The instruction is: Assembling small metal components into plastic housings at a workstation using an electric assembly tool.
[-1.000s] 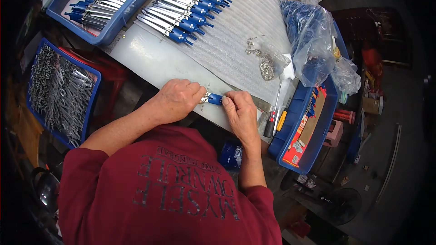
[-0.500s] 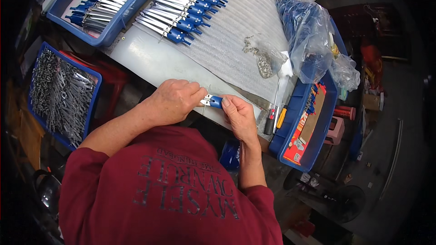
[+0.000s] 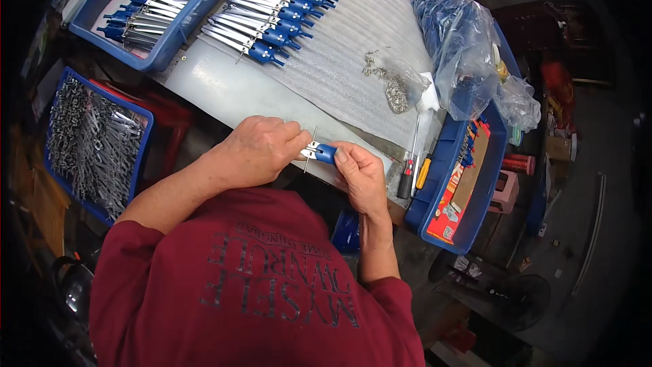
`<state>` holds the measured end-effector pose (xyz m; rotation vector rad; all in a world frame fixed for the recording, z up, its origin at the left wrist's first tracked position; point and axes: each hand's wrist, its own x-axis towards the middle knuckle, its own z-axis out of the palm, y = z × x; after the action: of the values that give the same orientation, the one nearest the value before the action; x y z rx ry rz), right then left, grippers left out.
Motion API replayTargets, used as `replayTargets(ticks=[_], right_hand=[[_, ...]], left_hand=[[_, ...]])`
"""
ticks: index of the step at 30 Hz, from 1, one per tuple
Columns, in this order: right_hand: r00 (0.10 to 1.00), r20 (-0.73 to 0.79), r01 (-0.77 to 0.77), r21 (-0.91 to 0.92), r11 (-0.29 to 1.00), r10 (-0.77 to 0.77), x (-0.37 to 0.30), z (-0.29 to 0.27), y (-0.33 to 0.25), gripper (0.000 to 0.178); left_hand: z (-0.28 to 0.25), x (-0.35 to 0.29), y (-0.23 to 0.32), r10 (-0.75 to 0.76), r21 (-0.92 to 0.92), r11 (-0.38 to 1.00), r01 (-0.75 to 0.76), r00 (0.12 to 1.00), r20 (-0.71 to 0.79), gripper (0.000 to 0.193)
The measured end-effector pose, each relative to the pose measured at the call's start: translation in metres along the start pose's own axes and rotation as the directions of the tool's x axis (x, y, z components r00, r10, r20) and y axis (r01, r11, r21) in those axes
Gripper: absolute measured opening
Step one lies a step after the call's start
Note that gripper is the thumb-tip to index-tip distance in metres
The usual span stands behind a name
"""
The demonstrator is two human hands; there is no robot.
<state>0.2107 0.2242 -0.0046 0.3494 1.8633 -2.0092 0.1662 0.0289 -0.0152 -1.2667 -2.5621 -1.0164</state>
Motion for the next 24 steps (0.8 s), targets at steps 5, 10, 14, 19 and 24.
replayTargets(ticks=[5, 10, 14, 19, 24], right_hand=[[0.995, 0.056, 0.088, -0.071, 0.994, -0.084, 0.001, -0.001, 0.0, 0.019], [0.957, 0.056, 0.288, -0.263, 0.921, -0.284, 0.003, -0.003, 0.01, 0.02], [0.986, -0.05, 0.154, -0.07, 0.986, -0.158, -0.001, 0.005, 0.007, 0.02], [0.997, -0.01, 0.081, -0.019, 0.997, -0.081, -0.002, 0.003, 0.003, 0.021], [0.9, 0.003, 0.414, -0.316, 0.854, -0.435, 0.007, -0.003, 0.019, 0.019]], left_hand=[[-0.002, -0.002, -0.002, 0.008, -0.027, 1.0, -0.008, 1.0, 0.024, 0.023], [-0.004, -0.001, 0.008, -0.005, 0.107, 0.994, 0.003, 1.0, 0.017, 0.021], [-0.004, 0.001, 0.01, -0.009, 0.095, 0.995, 0.009, 1.0, -0.006, 0.018], [-0.002, 0.001, 0.001, 0.036, 0.002, 0.999, -0.036, 0.999, 0.012, 0.018], [-0.004, 0.004, 0.008, 0.056, 0.105, 0.993, -0.054, 0.998, -0.015, 0.019]])
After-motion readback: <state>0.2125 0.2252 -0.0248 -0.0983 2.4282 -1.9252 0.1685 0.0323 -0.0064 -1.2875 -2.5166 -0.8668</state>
